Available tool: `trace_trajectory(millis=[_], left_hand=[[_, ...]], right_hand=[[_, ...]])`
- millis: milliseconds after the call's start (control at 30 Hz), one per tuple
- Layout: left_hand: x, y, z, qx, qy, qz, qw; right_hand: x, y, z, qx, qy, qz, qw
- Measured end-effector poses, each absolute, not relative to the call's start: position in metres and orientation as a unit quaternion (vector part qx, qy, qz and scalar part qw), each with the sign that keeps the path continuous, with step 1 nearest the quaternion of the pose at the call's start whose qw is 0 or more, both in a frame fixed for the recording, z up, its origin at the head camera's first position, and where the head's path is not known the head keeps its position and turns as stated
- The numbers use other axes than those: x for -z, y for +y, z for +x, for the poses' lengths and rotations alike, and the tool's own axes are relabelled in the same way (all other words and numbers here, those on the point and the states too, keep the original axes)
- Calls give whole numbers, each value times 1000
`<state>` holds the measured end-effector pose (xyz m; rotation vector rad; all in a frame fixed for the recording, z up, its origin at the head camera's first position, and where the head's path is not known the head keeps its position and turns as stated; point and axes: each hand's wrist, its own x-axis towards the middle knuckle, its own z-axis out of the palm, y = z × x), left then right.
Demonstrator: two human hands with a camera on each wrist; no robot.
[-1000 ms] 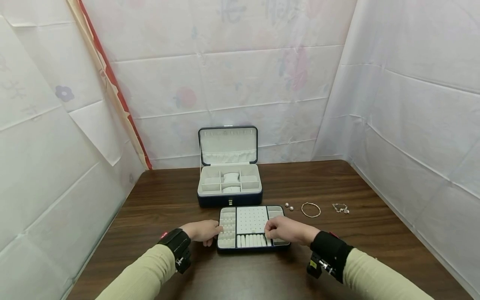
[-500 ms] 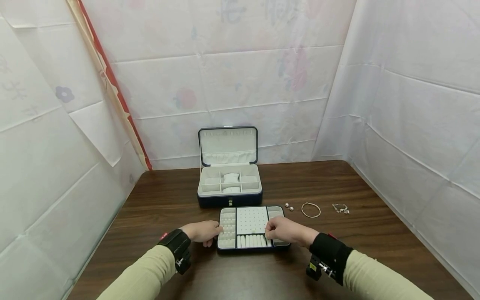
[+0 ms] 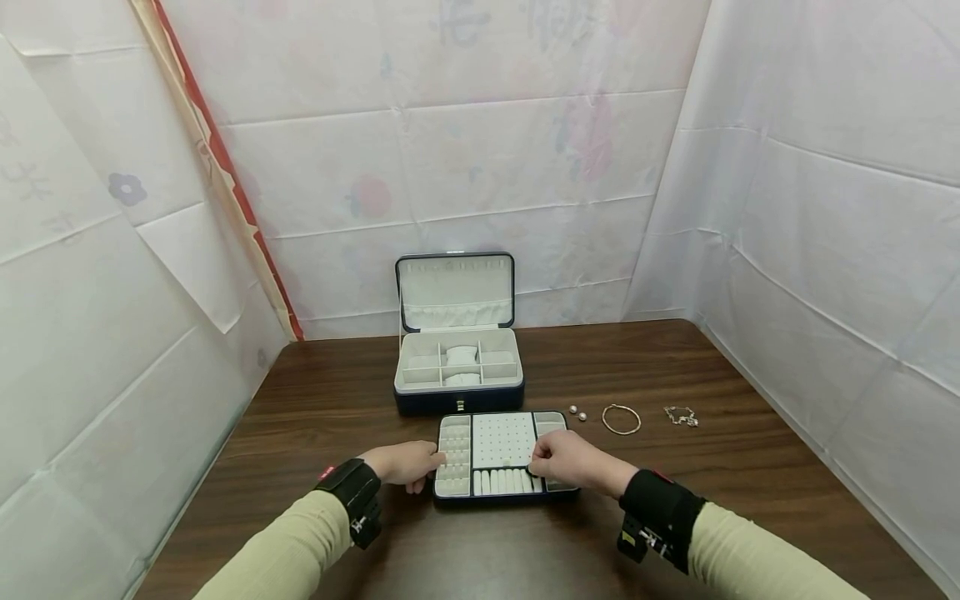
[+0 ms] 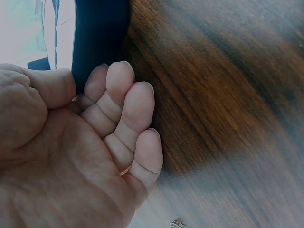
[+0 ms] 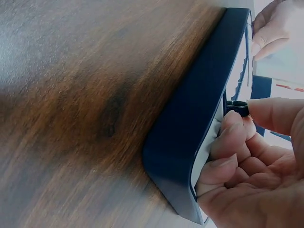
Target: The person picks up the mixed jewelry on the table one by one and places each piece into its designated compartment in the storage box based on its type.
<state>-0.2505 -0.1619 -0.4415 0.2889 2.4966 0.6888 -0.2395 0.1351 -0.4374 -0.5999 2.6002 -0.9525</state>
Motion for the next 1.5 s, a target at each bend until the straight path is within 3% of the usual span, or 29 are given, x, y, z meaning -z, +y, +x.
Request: trace_trajectory(millis=[1500], left_hand=[[442, -162, -250, -251, 925, 113, 261]], right_hand=[[442, 134, -242, 283, 915, -263, 115]])
